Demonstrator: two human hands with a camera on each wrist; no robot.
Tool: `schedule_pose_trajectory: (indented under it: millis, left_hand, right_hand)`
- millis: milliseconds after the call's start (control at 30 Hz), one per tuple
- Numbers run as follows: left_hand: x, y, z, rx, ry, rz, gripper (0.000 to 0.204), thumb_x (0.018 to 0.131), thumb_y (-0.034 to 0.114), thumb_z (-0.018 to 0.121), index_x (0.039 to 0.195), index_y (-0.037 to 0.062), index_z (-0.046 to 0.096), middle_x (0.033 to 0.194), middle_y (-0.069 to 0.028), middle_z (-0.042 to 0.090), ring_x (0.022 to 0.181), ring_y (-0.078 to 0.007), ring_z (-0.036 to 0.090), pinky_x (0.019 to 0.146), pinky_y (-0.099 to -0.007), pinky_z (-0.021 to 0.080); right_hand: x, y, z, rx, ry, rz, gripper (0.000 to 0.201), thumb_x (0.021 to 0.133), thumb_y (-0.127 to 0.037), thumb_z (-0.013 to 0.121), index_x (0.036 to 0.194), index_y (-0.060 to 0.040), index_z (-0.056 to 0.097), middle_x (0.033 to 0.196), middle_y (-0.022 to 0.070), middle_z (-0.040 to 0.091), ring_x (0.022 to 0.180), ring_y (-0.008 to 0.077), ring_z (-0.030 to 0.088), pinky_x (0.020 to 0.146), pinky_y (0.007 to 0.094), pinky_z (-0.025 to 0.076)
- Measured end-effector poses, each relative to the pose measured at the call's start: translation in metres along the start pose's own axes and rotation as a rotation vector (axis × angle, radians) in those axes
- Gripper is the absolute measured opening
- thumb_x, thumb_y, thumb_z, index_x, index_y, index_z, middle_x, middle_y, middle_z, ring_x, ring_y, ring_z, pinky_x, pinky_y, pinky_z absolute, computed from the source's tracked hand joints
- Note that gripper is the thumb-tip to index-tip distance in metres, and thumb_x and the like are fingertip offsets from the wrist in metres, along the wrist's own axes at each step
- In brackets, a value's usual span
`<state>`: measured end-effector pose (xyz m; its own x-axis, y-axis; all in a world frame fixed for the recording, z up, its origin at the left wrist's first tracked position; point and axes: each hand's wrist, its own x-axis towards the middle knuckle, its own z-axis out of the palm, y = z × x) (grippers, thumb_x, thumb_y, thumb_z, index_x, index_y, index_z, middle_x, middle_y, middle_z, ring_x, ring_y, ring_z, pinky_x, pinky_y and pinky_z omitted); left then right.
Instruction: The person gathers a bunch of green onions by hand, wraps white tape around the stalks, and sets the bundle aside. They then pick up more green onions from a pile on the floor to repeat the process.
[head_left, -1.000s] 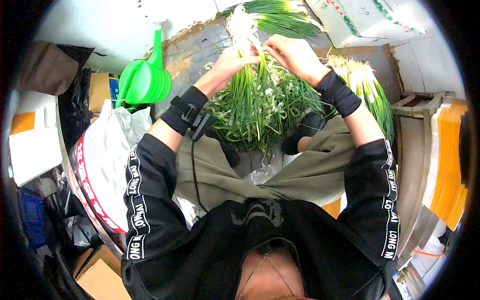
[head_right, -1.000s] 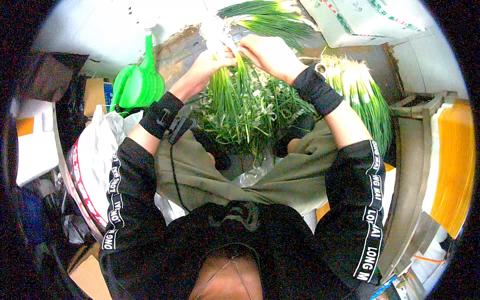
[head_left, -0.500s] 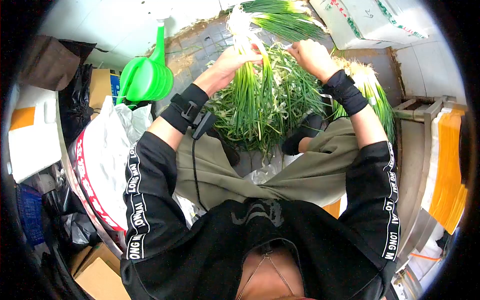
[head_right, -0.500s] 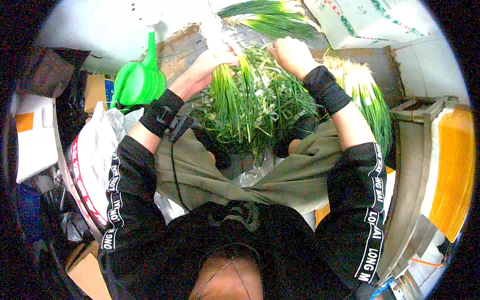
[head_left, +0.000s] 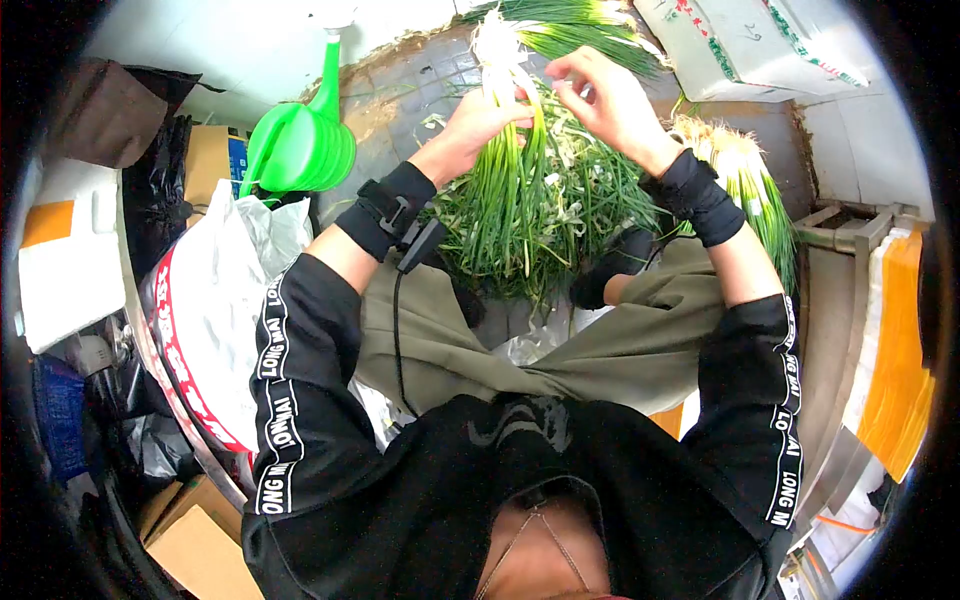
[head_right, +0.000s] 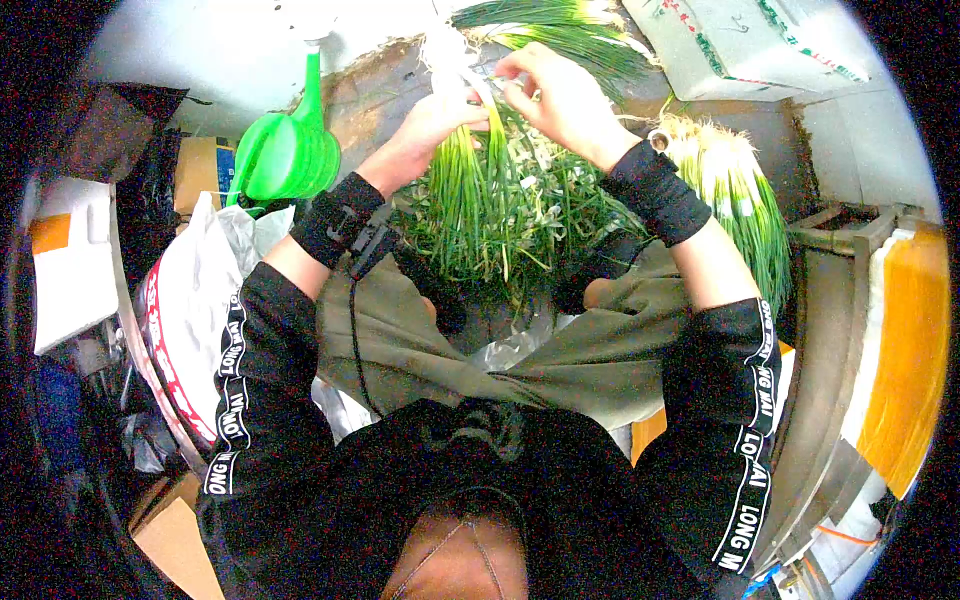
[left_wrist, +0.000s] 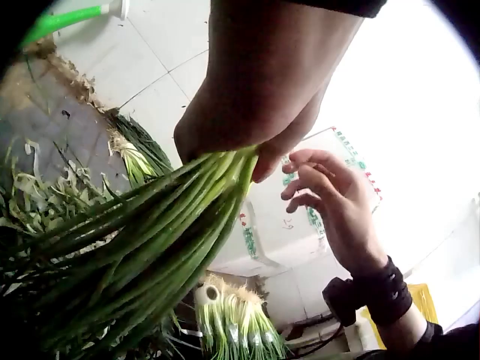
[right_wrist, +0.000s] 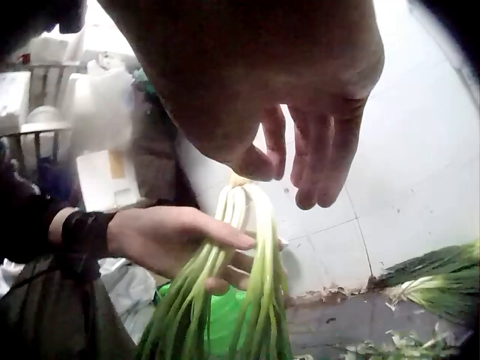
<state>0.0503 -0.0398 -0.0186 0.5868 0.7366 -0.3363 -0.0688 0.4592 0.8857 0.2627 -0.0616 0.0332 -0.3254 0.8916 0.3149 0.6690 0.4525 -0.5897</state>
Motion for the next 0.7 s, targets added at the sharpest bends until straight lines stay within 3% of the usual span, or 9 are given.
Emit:
schedule_pose_trajectory:
  millis: [133, 200, 333, 400, 567, 700]
  left_hand:
    - [0.000, -0.002, 0.013, 0.085, 0.033, 0.060, 0.039, 0.087, 0.017, 0.069, 0.122, 0.0026, 0.059, 0.105, -0.0062, 0.067, 0.092, -0.0153, 0.065, 0.071, -0.0313, 0.056]
    - [0.000, -0.003, 0.019, 0.117, 0.015, 0.063, 0.037, 0.087, 0.016, 0.068, 0.121, 0.0024, 0.060, 0.103, -0.0067, 0.067, 0.092, -0.0158, 0.066, 0.070, -0.0317, 0.057]
    - [0.002, -0.008, 0.027, 0.238, 0.136, 0.066, 0.029, 0.087, 0.011, 0.067, 0.113, -0.0010, 0.062, 0.099, -0.0076, 0.067, 0.084, -0.0163, 0.067, 0.063, -0.0307, 0.058]
    - [0.003, -0.010, 0.030, 0.219, 0.173, 0.082, 0.027, 0.082, 0.006, 0.066, 0.107, -0.0036, 0.061, 0.090, -0.0086, 0.066, 0.075, -0.0161, 0.066, 0.056, -0.0312, 0.059]
    - [0.001, -0.013, 0.030, 0.184, 0.154, 0.013, 0.027, 0.082, 0.004, 0.065, 0.108, -0.0034, 0.061, 0.092, -0.0099, 0.066, 0.077, -0.0165, 0.067, 0.058, -0.0328, 0.060]
    - [0.000, -0.013, 0.029, 0.185, 0.089, 0.018, 0.027, 0.088, 0.011, 0.066, 0.112, -0.0010, 0.062, 0.101, -0.0101, 0.067, 0.090, -0.0193, 0.069, 0.062, -0.0314, 0.060]
  right_hand:
    - [-0.001, -0.007, 0.014, -0.162, 0.060, -0.098, 0.023, 0.088, -0.026, 0.065, 0.101, -0.0066, 0.060, 0.087, 0.0097, 0.062, 0.079, 0.0288, 0.065, 0.068, 0.0369, 0.053]
    - [-0.001, -0.008, 0.010, -0.258, 0.048, -0.130, 0.021, 0.089, -0.025, 0.063, 0.099, -0.0062, 0.059, 0.086, 0.0099, 0.062, 0.080, 0.0291, 0.065, 0.068, 0.0376, 0.053]
    - [0.000, -0.015, 0.011, -0.470, -0.018, -0.239, 0.017, 0.090, -0.021, 0.060, 0.093, -0.0057, 0.056, 0.086, 0.0117, 0.062, 0.081, 0.0303, 0.065, 0.066, 0.0394, 0.053]
    - [0.001, -0.018, 0.010, -0.475, -0.035, -0.220, 0.016, 0.089, -0.021, 0.061, 0.093, -0.0055, 0.057, 0.085, 0.0124, 0.061, 0.080, 0.0314, 0.065, 0.066, 0.0397, 0.053]
    - [0.002, -0.010, 0.012, -0.334, -0.031, -0.169, 0.016, 0.089, -0.020, 0.060, 0.090, -0.0048, 0.057, 0.082, 0.0131, 0.060, 0.075, 0.0340, 0.064, 0.064, 0.0410, 0.052]
    - [0.005, -0.007, 0.011, -0.259, 0.007, -0.202, 0.016, 0.089, -0.021, 0.061, 0.090, -0.0058, 0.056, 0.080, 0.0126, 0.060, 0.072, 0.0346, 0.064, 0.063, 0.0422, 0.051]
